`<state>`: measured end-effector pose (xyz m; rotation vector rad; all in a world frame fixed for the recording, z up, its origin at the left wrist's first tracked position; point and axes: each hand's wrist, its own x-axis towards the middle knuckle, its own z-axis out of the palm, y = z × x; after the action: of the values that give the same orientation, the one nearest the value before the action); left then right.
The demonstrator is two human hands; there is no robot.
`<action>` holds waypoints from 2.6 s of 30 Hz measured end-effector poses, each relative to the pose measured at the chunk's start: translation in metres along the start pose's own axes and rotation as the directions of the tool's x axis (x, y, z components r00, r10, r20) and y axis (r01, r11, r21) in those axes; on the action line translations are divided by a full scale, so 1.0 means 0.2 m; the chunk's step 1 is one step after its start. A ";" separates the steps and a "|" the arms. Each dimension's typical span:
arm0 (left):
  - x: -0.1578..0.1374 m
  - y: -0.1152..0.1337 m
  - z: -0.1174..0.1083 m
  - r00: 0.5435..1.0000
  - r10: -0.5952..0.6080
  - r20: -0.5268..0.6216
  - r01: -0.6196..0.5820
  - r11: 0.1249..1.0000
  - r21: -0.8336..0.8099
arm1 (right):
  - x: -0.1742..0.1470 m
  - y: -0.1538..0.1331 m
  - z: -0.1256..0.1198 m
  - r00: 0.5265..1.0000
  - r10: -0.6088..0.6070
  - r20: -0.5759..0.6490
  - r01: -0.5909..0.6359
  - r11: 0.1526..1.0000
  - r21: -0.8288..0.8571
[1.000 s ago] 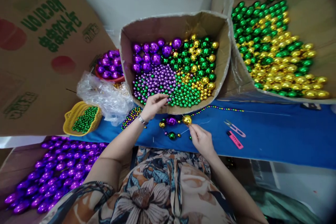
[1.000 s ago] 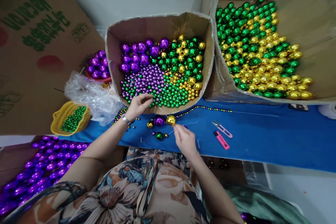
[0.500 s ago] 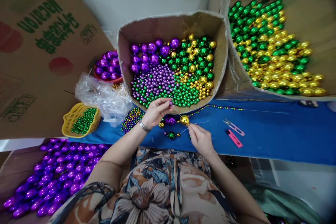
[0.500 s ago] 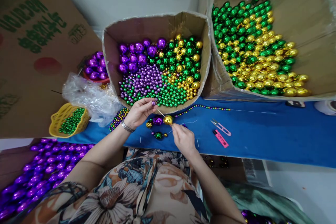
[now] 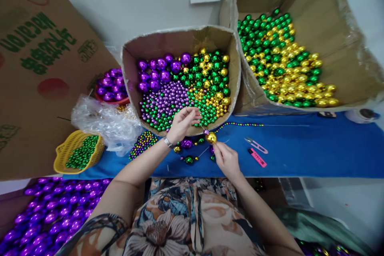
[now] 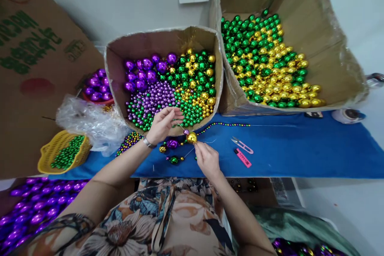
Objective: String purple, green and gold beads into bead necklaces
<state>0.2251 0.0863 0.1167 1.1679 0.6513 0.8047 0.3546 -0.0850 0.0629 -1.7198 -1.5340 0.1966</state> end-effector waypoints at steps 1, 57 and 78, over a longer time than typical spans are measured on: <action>0.07 -0.01 0.01 0.999 0.047 -0.009 -0.047 0.996 0.080 | 0.00 0.01 -0.01 1.000 0.004 -0.003 -0.004 1.000 0.008; 0.03 0.01 0.02 0.992 -0.105 -0.076 0.072 0.934 -0.349 | -0.02 0.01 0.01 1.000 0.004 0.007 -0.003 0.998 -0.064; -0.09 -0.08 0.05 0.967 0.192 -0.168 -0.194 0.981 0.008 | -0.01 -0.04 0.03 0.998 0.057 0.005 -0.056 0.987 -0.149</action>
<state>0.2253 0.0628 0.1055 1.1763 0.6788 1.0791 0.3436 -0.0839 0.0637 -1.8827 -1.5402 0.1217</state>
